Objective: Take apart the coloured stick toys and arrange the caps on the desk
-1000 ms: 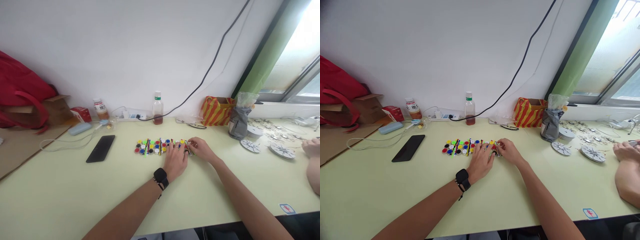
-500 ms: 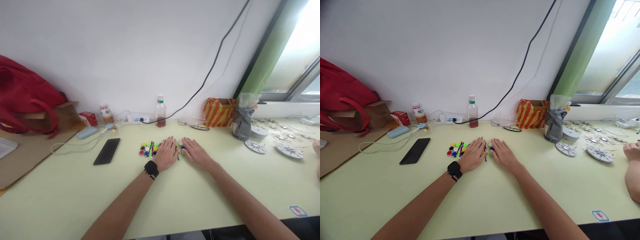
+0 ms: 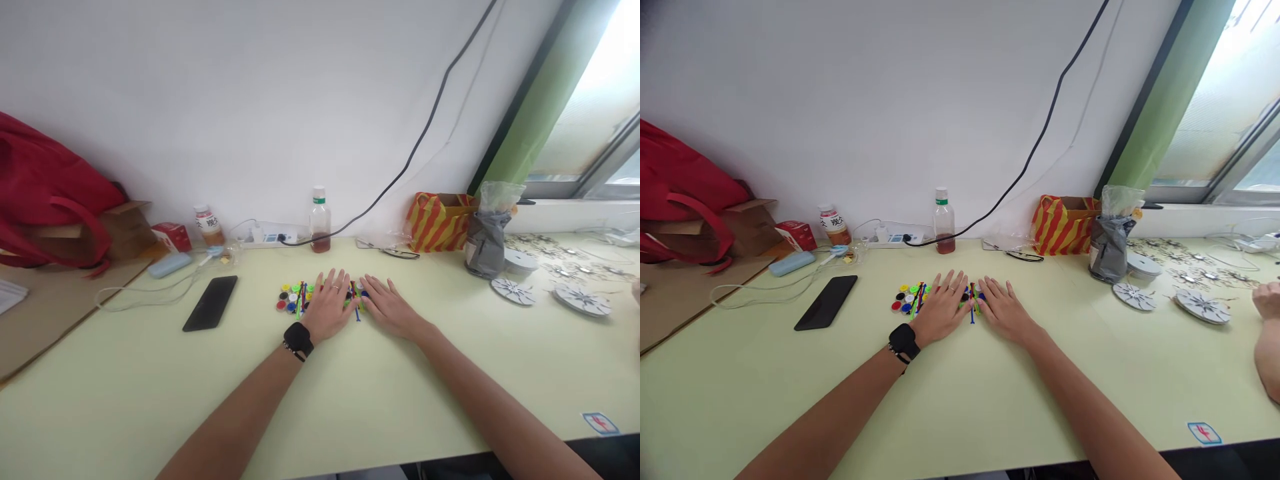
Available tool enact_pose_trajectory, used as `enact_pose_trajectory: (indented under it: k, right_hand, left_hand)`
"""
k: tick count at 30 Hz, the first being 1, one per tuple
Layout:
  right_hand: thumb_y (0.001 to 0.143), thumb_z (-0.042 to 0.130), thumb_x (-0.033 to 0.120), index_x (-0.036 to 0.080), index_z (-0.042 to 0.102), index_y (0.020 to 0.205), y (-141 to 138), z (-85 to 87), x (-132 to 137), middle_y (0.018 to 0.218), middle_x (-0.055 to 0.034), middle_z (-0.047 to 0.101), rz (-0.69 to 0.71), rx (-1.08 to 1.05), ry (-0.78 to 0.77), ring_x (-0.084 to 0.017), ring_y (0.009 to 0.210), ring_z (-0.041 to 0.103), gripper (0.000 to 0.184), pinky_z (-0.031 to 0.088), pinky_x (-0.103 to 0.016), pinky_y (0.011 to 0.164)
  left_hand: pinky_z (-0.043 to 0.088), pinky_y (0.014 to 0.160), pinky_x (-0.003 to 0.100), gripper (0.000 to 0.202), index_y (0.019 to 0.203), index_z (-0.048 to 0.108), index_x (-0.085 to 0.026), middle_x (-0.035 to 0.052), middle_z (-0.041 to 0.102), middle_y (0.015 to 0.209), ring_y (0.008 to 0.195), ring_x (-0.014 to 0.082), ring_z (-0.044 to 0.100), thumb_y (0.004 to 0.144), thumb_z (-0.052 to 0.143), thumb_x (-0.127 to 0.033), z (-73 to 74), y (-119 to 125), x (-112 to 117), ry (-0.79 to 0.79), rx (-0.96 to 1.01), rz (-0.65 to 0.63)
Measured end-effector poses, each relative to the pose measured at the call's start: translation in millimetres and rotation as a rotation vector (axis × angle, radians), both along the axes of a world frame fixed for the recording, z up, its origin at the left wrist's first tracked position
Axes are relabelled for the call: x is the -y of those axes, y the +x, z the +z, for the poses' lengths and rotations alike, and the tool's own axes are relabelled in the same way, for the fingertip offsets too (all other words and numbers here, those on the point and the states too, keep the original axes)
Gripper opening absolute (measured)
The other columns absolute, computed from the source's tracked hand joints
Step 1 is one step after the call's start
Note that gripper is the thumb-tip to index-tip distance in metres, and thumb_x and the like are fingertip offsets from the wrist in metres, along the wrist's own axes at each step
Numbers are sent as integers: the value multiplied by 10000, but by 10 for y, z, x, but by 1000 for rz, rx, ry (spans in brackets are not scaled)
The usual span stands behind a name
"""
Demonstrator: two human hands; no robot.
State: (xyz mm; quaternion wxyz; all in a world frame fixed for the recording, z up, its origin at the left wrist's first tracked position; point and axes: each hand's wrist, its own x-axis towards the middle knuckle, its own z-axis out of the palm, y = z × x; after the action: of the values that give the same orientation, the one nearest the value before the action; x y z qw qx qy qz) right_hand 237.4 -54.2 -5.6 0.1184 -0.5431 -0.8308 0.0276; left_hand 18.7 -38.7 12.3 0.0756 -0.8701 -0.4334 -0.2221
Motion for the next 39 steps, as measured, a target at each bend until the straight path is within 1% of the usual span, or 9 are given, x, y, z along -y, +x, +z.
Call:
enact_pose_trajectory:
  k: [4, 6, 9, 12, 16, 24, 33, 36, 39]
  right_hand:
    - [1068, 110, 577, 214, 141, 1678, 135, 31, -14, 1710, -79, 231, -68, -65, -34, -238, 1591, 178, 710, 139, -532, 1292]
    - [1063, 95, 592, 199, 121, 1681, 210, 18, -24, 1715, -88, 210, -106, -91, -66, -242, 1594, 155, 733, 153, -516, 1293]
    - [1052, 80, 624, 189, 92, 1683, 273, -15, -40, 1725, -94, 161, -126, -126, -118, -248, 1597, 131, 766, 182, -495, 1291]
    - [1046, 82, 648, 197, 96, 1683, 255, -40, -53, 1727, -90, 150, -104, -154, -145, -249, 1598, 123, 780, 187, -488, 1292]
    - [1056, 102, 635, 192, 117, 1680, 167, -56, -62, 1717, -101, 197, -45, -160, -122, -234, 1595, 146, 765, 165, -492, 1298]
    - [1071, 107, 592, 214, 150, 1676, 35, -21, -40, 1704, -91, 253, 10, -113, -88, -225, 1589, 181, 715, 170, -484, 1295]
    - [1071, 121, 598, 225, 166, 1674, -14, 22, -40, 1707, -94, 242, 5, -101, -117, -241, 1587, 195, 710, 151, -504, 1290]
    - [1068, 124, 610, 238, 156, 1676, -24, 33, -19, 1711, -94, 228, -6, -107, -91, -262, 1586, 196, 714, 148, -526, 1288]
    - [1064, 127, 621, 287, 134, 1678, 23, 48, 10, 1713, -71, 223, -1, -133, -68, -279, 1587, 186, 698, 120, -572, 1284]
  left_hand:
    - [183, 1292, 549, 618, 1559, 448, -179, 107, 407, 1637, 1565, 313, 269, 1071, 290, -524, 247, -460, -218, -81, 95, 92]
    - [216, 1290, 516, 634, 1563, 445, -191, 94, 355, 1665, 1577, 299, 239, 1069, 279, -552, 283, -773, -311, -192, 142, 116]
    - [191, 1300, 489, 668, 1601, 385, -247, 52, 272, 1700, 1598, 278, 155, 1050, 303, -617, 175, -1162, -352, -363, 178, 102]
    - [156, 1306, 478, 709, 1633, 310, -254, 49, 188, 1719, 1601, 265, 124, 1043, 285, -648, 6, -1325, -320, -476, 234, 123]
    - [146, 1307, 471, 700, 1633, 309, -252, 56, 192, 1720, 1600, 255, 147, 1049, 279, -637, -80, -1265, -289, -490, 240, 97]
    - [194, 1271, 565, 616, 1565, 448, -318, 62, 309, 1687, 1584, 332, 195, 1036, 366, -623, -81, -1052, -223, -372, 153, 91]
    - [171, 1254, 613, 585, 1554, 448, -397, 28, 303, 1691, 1585, 355, 175, 1035, 338, -643, -48, -1003, -178, -393, 89, 90]
    - [166, 1258, 611, 584, 1552, 450, -396, 28, 330, 1680, 1585, 350, 183, 1033, 349, -642, -58, -1011, -180, -398, 138, 75]
    - [178, 1281, 537, 601, 1539, 484, -336, 44, 381, 1658, 1573, 304, 250, 1032, 363, -635, -52, -1041, -215, -430, 334, 59]
